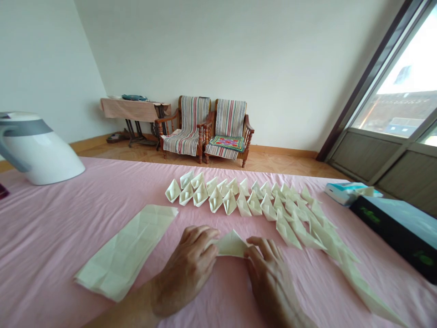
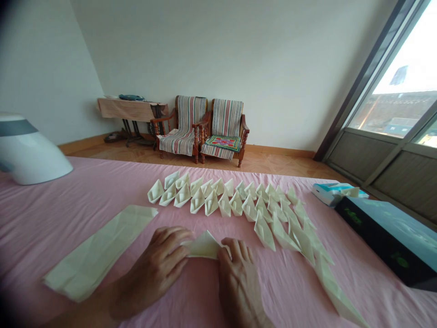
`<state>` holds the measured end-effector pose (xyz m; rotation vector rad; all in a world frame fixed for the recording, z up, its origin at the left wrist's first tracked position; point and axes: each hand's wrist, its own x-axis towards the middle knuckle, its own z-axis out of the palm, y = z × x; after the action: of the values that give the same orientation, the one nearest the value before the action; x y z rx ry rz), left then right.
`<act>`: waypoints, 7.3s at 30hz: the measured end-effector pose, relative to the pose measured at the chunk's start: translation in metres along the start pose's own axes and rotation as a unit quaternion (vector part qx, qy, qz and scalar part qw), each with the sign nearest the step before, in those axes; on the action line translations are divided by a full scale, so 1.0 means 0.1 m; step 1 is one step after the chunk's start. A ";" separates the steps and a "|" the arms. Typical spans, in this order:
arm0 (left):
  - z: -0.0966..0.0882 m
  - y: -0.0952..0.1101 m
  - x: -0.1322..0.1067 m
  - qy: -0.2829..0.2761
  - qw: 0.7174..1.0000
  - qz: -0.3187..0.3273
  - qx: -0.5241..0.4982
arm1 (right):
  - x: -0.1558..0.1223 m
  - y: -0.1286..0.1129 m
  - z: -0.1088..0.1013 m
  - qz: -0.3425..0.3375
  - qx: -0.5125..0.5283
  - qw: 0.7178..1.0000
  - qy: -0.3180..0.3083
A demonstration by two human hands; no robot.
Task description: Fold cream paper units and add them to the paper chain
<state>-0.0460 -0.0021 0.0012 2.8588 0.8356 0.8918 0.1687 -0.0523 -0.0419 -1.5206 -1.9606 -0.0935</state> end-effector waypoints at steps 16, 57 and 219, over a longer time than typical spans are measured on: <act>0.08 0.00 0.05 -0.103 0.994 0.026 -0.034 | -0.02 -0.07 -0.15 -0.005 0.012 1.000 -0.012; -0.01 0.05 0.07 -0.204 0.979 0.021 0.018 | -0.04 0.24 0.02 0.108 0.023 0.991 -0.078; -0.04 0.01 0.00 -0.183 0.982 -0.009 0.035 | -0.03 -0.01 -0.06 -0.071 0.022 0.997 -0.013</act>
<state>-0.0471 -0.0032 0.0045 2.9308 0.8587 0.3193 0.1704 -0.0580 -0.0386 -1.3597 -2.0775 -0.0905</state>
